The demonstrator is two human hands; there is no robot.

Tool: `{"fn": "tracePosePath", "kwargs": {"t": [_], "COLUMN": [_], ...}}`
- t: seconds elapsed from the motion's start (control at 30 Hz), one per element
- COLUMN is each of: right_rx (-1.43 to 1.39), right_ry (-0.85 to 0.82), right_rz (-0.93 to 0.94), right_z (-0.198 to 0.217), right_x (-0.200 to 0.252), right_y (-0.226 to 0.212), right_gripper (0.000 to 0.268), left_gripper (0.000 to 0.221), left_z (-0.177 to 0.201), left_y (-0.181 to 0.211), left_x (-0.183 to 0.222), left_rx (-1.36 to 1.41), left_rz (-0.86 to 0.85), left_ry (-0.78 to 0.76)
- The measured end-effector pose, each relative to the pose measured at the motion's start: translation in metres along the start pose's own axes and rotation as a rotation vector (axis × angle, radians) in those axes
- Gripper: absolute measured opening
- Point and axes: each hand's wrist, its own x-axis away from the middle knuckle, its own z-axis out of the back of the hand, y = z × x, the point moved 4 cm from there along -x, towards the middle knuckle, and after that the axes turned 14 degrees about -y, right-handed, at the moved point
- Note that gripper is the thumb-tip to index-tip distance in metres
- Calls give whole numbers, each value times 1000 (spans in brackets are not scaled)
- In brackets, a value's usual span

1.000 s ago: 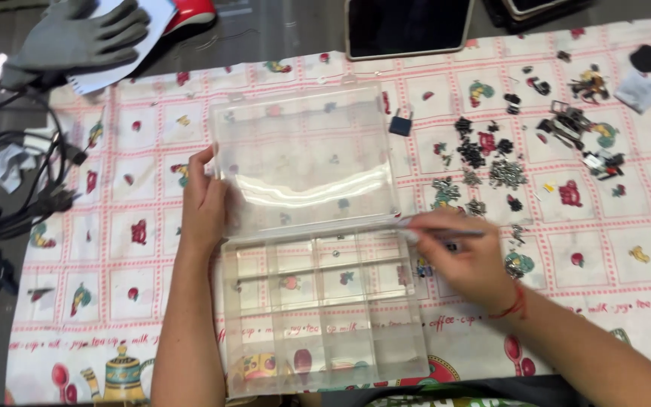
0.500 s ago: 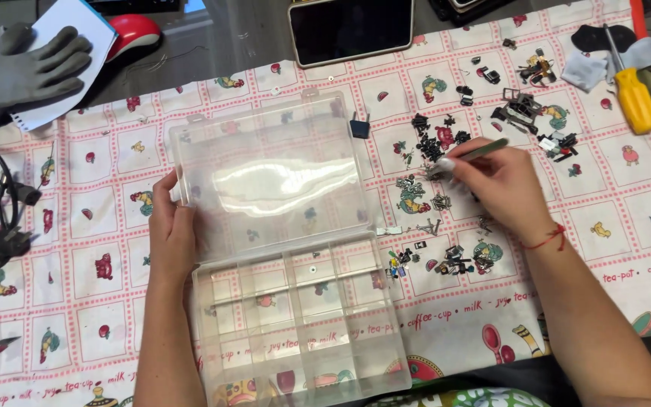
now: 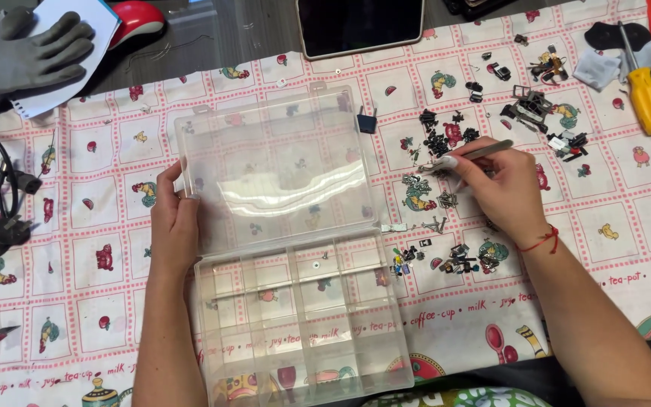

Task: Sorting small electronic or mechanical components into a compartmented plastic box using tweezers

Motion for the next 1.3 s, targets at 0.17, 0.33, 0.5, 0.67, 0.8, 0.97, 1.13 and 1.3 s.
{"fn": "tracePosePath", "kwargs": {"t": [0.17, 0.33, 0.5, 0.67, 0.8, 0.97, 1.13, 1.3], "right_rx": [19, -230, -126, -92, -95, -110, -128, -251], "right_ry": [70, -3, -165, -209, -208, -203, -207, -73], "right_rz": [144, 405, 560, 566, 530, 481, 425, 374], "right_z": [-9, -50, -90, -100, -102, -102, -99, -80], "right_x": [11, 30, 44, 49, 47, 46, 45, 39], "right_y": [3, -21, -45, -44, -40, -38, -37, -31], "right_gripper": [6, 8, 6, 5, 5, 7, 9, 6], "left_gripper": [58, 59, 57, 56, 56, 56, 56, 57], "left_z": [3, 3, 0, 0, -3, -1, -2, 0], "left_y": [-1, 1, 8, 12, 8, 9, 7, 14], "left_x": [-4, -1, -1, 1, 0, 0, -1, 1], "left_rx": [7, -1, 18, -4, 2, 6, 9, 17], "left_rz": [-12, -11, -31, -30, -11, -35, -39, -25], "left_ry": [-5, -1, -4, -10, -8, -29, -33, -30]}}
